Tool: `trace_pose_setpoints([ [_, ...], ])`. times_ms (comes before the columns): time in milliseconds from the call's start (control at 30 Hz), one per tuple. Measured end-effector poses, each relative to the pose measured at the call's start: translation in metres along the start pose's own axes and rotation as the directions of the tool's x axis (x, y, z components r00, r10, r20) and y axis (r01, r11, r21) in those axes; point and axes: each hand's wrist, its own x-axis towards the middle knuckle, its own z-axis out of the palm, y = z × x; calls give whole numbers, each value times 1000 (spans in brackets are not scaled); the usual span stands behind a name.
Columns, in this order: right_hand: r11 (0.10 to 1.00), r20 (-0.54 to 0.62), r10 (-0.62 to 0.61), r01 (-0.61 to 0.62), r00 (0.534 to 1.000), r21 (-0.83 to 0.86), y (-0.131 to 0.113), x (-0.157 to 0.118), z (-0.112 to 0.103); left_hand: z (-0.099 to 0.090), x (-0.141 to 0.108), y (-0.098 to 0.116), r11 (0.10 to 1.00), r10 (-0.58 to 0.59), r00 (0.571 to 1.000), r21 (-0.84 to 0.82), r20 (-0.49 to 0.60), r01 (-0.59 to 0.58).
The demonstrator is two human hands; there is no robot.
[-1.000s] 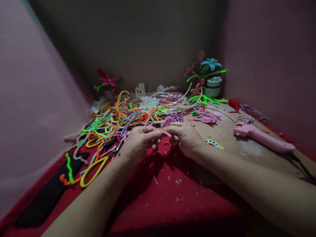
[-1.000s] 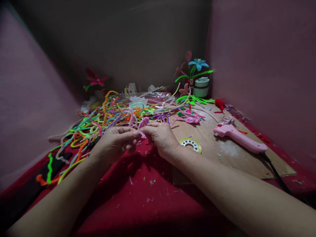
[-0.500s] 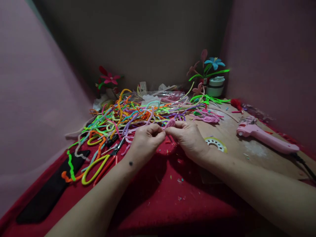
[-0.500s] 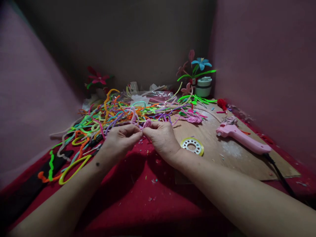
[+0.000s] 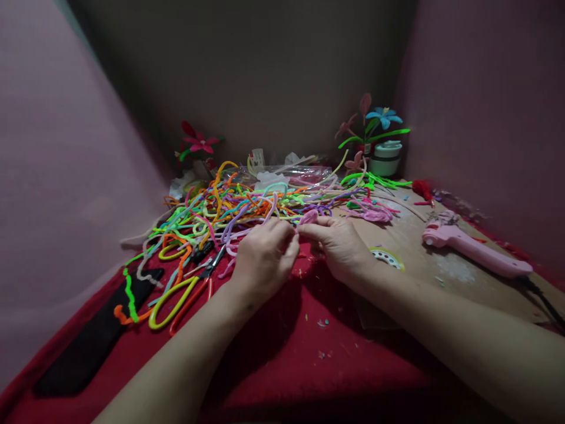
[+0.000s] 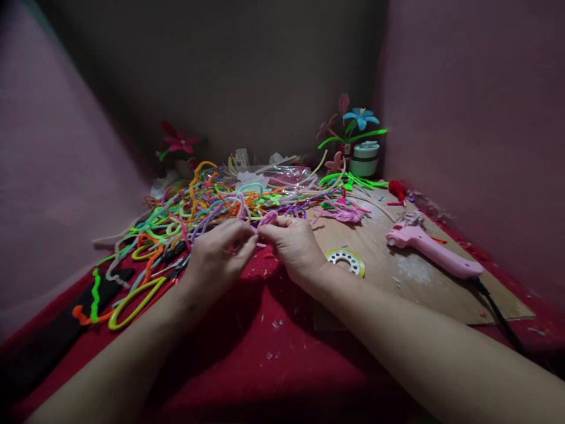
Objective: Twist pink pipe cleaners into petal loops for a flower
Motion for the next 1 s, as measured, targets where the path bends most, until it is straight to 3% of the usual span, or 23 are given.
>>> trace_pose_setpoints([
  [67, 999, 41, 45, -46, 998, 28, -2, 2, -2, -5, 6, -8, 888, -230, 966, -381, 114, 257],
  [133, 997, 92, 69, -73, 993, 38, -3, 4, -4, -8, 11, -18, 696, -339, 908, -584, 248, 419],
  [233, 996, 151, 70, -77, 986, 38, -3, 5, -5, -5, 12, -30, 376, -247, 813, -721, 528, 582],
  [300, 998, 186, 54, -57, 981, 14, -3, 4, -5, -4, 10, -33, 265, -150, 749, -704, 645, 659],
  [400, 998, 201, 23, -12, 979, -55, -4, 4, -4, -8, 10, -31, 314, -74, 726, -675, 684, 668],
  [500, 993, 120, -10, 24, 993, -115, -2, 4, -4, -12, 12, -23, 534, -101, 750, -600, 654, 596],
  [567, 987, 45, -36, 43, 998, -156, 0, 3, -3, -10, 10, -16, 748, -174, 811, -460, 559, 478],
  [633, 976, -26, -64, 57, 998, -208, 2, 2, -2, -3, 5, -9, 940, -176, 925, -222, 336, 259],
  [667, 970, -54, -79, 64, 995, -235, 2, 1, -1, 1, 2, -5, 989, -119, 970, -63, 210, 134],
  [733, 962, -88, -99, 72, 991, -265, 1, 0, 0, 8, -4, 1, 986, 15, 994, 162, 106, -32],
  [767, 962, -91, -99, 72, 991, -263, 0, 0, 0, 10, -6, 2, 978, 35, 996, 204, 84, -51],
  [800, 966, -86, -92, 68, 992, -249, -1, 0, 0, 10, -7, 3, 983, 13, 997, 182, 78, -28],
  [867, 980, -56, -64, 52, 996, -192, -2, 1, -1, 9, -5, 1, 989, -124, 981, -59, 149, 134],
  [900, 987, -29, -51, 46, 998, -156, -3, 2, -2, 7, -2, -1, 934, -200, 951, -249, 235, 258],
  [933, 992, 4, -40, 40, 999, -122, -3, 4, -3, 5, 0, -4, 809, -236, 902, -442, 361, 388],
  [1000, 997, 69, -28, 33, 997, -76, -3, 5, -5, 1, 5, -12, 461, -208, 804, -669, 557, 583],
])
